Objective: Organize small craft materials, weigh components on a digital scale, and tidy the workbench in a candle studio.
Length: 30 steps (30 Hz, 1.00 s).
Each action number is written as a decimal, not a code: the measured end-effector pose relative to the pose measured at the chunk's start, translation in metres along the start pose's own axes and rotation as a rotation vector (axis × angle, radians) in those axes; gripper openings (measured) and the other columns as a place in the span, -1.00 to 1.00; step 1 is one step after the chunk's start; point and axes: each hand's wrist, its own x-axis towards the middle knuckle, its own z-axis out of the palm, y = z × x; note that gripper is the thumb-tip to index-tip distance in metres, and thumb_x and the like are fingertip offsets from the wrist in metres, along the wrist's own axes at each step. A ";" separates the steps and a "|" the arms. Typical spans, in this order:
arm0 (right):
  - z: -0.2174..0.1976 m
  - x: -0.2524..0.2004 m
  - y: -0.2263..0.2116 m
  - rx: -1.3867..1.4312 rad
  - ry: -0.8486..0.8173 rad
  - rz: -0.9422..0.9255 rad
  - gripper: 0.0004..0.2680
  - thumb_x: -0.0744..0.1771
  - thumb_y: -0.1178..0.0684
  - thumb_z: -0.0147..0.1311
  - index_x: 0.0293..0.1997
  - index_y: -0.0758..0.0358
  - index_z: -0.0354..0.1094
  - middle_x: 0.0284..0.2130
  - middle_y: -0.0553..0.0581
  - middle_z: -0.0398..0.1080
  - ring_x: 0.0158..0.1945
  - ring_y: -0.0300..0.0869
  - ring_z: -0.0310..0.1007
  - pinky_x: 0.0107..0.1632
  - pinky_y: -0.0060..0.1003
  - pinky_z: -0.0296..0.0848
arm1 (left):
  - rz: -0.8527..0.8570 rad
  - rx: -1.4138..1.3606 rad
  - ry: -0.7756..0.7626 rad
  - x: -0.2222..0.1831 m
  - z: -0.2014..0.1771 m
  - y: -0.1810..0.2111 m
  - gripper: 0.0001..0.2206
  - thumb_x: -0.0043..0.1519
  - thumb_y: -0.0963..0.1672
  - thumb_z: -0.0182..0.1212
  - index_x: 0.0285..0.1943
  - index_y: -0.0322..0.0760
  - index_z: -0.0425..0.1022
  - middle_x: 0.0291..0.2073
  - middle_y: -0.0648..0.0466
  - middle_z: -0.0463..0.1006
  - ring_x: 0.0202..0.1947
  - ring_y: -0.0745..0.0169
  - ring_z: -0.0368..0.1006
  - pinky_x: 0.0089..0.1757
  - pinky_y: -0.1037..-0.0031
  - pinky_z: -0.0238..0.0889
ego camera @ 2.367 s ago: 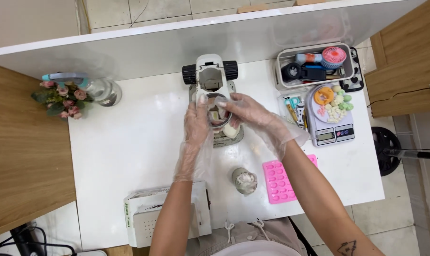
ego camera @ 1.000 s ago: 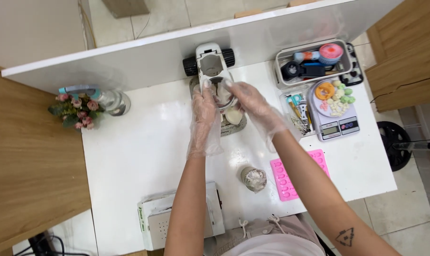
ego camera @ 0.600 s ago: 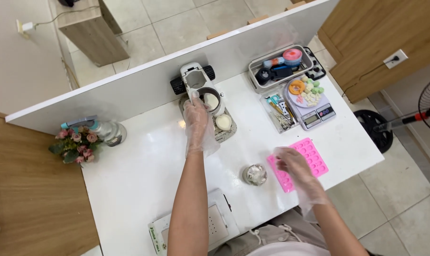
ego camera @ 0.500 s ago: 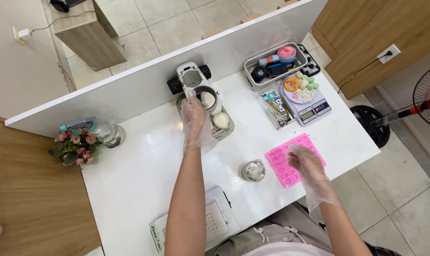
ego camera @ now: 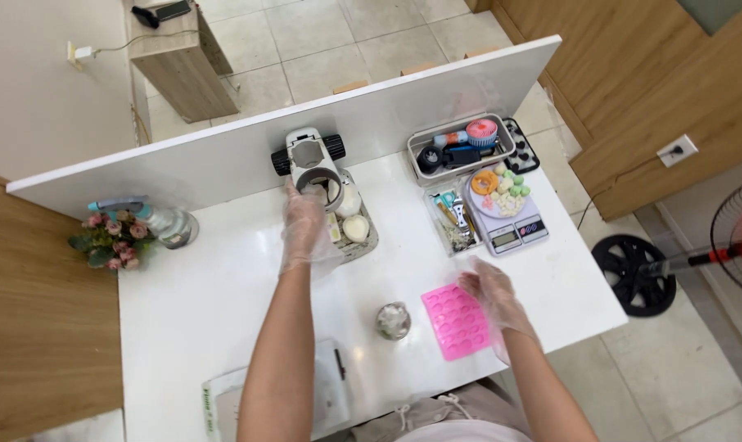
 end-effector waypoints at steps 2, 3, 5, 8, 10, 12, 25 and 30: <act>-0.012 0.052 0.014 -0.013 -0.034 0.047 -0.66 0.35 -0.01 0.15 0.17 0.43 0.26 -0.33 0.23 0.47 -0.35 -0.14 0.50 -0.22 -0.31 0.63 | 0.358 0.422 0.040 0.012 0.028 -0.036 -0.72 0.38 -0.25 -0.03 0.01 -0.10 0.64 -0.24 -0.09 0.68 -0.26 0.11 0.62 0.46 0.14 -0.03; -0.016 0.067 0.015 -0.012 -0.039 0.073 -0.63 0.34 0.01 0.14 0.22 0.38 0.19 -0.35 0.25 0.46 -0.38 -0.13 0.49 -0.26 -0.28 0.62 | 0.472 0.826 0.072 0.010 0.027 -0.041 -0.75 0.38 -0.32 0.02 -0.11 -0.21 0.63 -0.33 -0.01 0.63 -0.36 0.20 0.57 0.45 0.09 0.07; -0.016 0.088 0.016 -0.032 -0.063 0.108 -0.60 0.33 0.02 0.13 0.28 0.33 0.12 -0.37 0.26 0.45 -0.42 -0.11 0.49 -0.30 -0.24 0.62 | 0.546 1.240 0.087 0.020 0.029 -0.049 -0.74 0.37 -0.38 0.08 -0.23 -0.31 0.63 -0.42 0.07 0.57 -0.46 0.28 0.52 0.43 0.04 0.18; -0.017 0.098 0.013 -0.068 -0.077 0.095 -0.53 0.30 0.04 0.14 0.35 0.17 0.01 -0.42 0.25 0.46 -0.49 -0.13 0.47 -0.38 -0.23 0.59 | 0.457 1.081 -0.232 0.045 0.047 -0.070 -0.81 0.22 -0.23 0.09 -0.09 -0.43 0.60 -0.24 -0.09 0.65 -0.21 0.11 0.58 0.40 0.08 0.02; -0.016 0.106 0.010 -0.118 -0.062 0.077 -0.55 0.31 0.02 0.18 0.30 0.27 0.09 -0.44 0.24 0.49 -0.54 -0.15 0.46 -0.44 -0.27 0.57 | 0.155 0.429 0.038 0.055 0.068 -0.102 -0.69 0.34 -0.22 0.02 0.23 -0.51 0.46 0.03 -0.30 0.56 -0.12 -0.14 0.60 0.08 0.30 0.40; -0.020 0.118 0.014 -0.135 -0.067 0.082 -0.60 0.32 0.02 0.19 0.22 0.34 0.15 -0.44 0.23 0.49 -0.55 -0.15 0.46 -0.46 -0.29 0.57 | -0.131 0.073 0.043 0.009 0.016 -0.032 -0.60 0.32 -0.17 0.00 0.37 -0.33 0.28 0.03 -0.26 0.55 -0.03 -0.18 0.53 0.07 0.23 0.35; -0.027 0.147 0.021 -0.161 -0.033 0.073 -0.74 0.34 -0.01 0.19 -0.17 0.48 0.32 -0.46 0.22 0.45 -0.57 -0.15 0.44 -0.51 -0.30 0.53 | -0.149 -0.351 0.209 0.036 0.013 -0.020 -0.23 0.05 -0.20 0.37 0.47 -0.35 0.06 -0.06 -0.25 0.56 -0.07 -0.13 0.57 0.03 0.29 0.40; -0.015 0.127 0.017 -0.116 0.041 0.015 -0.73 0.33 -0.01 0.23 -0.13 0.42 0.25 -0.45 0.23 0.46 -0.57 -0.14 0.44 -0.50 -0.28 0.54 | -0.443 -0.765 0.013 0.012 -0.040 0.046 -0.30 0.11 -0.30 0.10 0.51 -0.11 0.13 -0.29 -0.07 0.64 -0.50 0.13 0.60 -0.44 0.31 0.48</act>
